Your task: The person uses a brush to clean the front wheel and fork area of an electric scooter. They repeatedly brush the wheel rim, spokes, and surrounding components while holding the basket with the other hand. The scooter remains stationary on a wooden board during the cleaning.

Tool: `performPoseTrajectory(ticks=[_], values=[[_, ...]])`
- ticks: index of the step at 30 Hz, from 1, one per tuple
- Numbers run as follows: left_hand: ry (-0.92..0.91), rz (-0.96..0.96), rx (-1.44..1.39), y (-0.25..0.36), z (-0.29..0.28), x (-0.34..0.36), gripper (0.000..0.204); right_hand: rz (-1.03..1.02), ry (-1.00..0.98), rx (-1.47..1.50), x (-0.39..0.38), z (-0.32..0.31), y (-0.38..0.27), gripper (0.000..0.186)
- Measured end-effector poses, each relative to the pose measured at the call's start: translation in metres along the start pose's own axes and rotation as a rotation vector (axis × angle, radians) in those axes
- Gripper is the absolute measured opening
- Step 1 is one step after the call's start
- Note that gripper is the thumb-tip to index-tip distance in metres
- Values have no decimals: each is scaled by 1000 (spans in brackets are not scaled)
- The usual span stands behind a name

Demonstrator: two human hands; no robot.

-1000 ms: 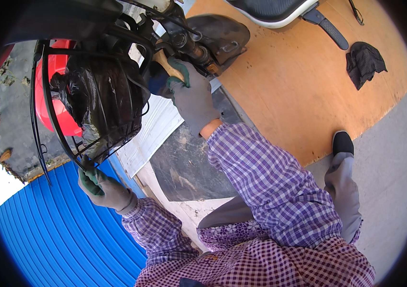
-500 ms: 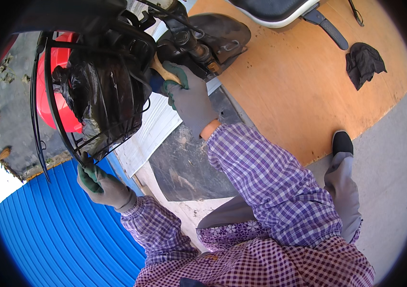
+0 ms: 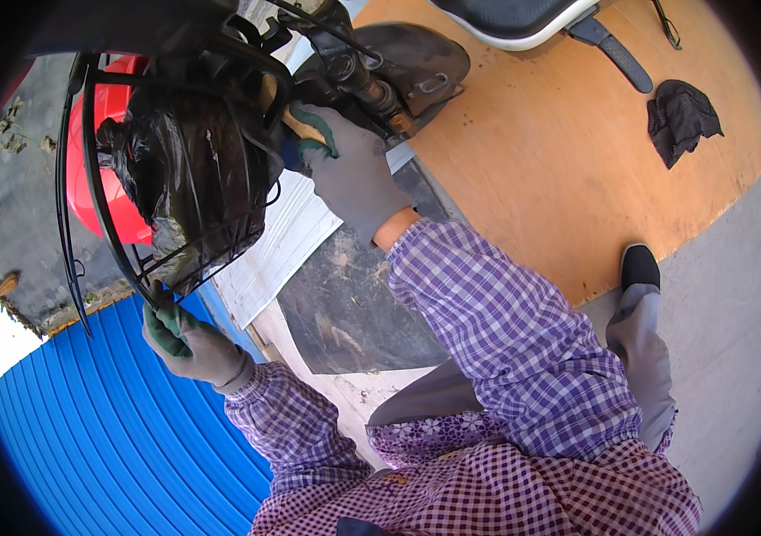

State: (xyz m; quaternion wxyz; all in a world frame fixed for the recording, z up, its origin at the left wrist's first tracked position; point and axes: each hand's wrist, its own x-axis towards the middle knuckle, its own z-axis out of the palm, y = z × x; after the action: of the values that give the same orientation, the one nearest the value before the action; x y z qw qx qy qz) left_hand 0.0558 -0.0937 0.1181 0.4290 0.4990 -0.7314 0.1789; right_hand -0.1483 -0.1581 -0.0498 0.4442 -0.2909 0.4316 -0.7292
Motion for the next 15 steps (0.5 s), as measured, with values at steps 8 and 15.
performPoseTrajectory(ticks=[8, 15], values=[[1, 26, 100, 7, 1, 0, 32, 18, -52, -130, -16, -7, 1, 43], [7, -37, 87, 7, -1, -1, 36, -80, 24, -6, -10, 5, 5, 40]])
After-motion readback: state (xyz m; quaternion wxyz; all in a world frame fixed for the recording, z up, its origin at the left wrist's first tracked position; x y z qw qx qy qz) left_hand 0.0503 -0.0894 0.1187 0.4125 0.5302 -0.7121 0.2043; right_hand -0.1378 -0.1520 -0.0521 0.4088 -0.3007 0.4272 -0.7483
